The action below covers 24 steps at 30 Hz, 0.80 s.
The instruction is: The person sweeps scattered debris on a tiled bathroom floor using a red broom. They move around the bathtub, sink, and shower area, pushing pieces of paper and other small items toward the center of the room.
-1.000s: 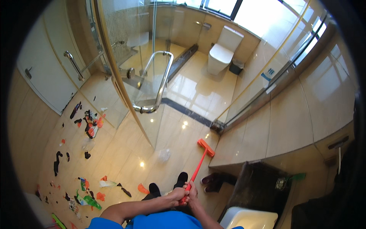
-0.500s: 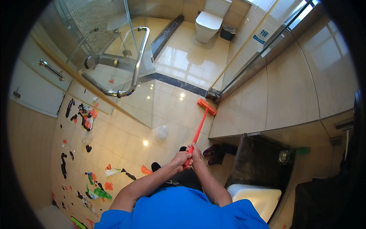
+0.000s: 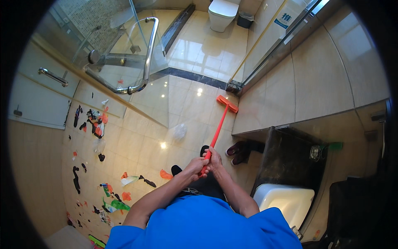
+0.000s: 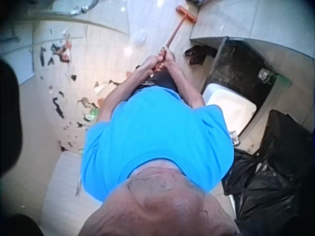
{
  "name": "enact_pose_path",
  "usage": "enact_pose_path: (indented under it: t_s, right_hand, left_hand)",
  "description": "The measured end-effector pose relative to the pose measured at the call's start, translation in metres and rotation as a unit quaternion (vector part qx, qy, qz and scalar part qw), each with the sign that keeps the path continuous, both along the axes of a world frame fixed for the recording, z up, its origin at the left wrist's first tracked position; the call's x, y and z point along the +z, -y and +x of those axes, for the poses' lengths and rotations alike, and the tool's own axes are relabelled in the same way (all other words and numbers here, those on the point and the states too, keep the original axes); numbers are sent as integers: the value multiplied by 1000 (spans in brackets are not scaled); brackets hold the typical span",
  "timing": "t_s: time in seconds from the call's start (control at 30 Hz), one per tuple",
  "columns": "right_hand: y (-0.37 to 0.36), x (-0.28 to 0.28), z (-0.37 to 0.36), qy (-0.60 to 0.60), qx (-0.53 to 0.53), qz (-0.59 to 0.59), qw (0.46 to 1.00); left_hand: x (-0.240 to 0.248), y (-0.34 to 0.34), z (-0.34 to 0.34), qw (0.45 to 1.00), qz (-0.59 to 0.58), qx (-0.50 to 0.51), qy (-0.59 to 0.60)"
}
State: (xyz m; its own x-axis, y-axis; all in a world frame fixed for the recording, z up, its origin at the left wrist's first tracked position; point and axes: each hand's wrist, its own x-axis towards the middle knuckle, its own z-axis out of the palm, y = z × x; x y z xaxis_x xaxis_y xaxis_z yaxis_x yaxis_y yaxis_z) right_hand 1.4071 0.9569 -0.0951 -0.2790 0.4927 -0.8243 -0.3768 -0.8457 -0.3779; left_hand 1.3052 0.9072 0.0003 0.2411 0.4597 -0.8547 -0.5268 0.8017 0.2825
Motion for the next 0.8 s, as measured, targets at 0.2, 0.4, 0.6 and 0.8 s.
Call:
enact_pose_path:
  t_s: [0.2, 0.4, 0.6, 0.8]
  right_hand:
    - [62, 40, -26, -56, -11, -33, 998]
    - [83, 48, -31, -52, -2, -34, 998]
    - [45, 11, -23, -1, -22, 2, 1000]
    - [-12, -14, -7, 8, 3, -1, 1000]
  left_hand:
    - [28, 56, -39, 1000, -10, -26, 13]
    - [47, 77, -49, 999, -23, -16, 18]
    - [22, 42, -22, 1000, -15, 6, -17]
    - [-1, -7, -4, 1000, 5, 19, -9]
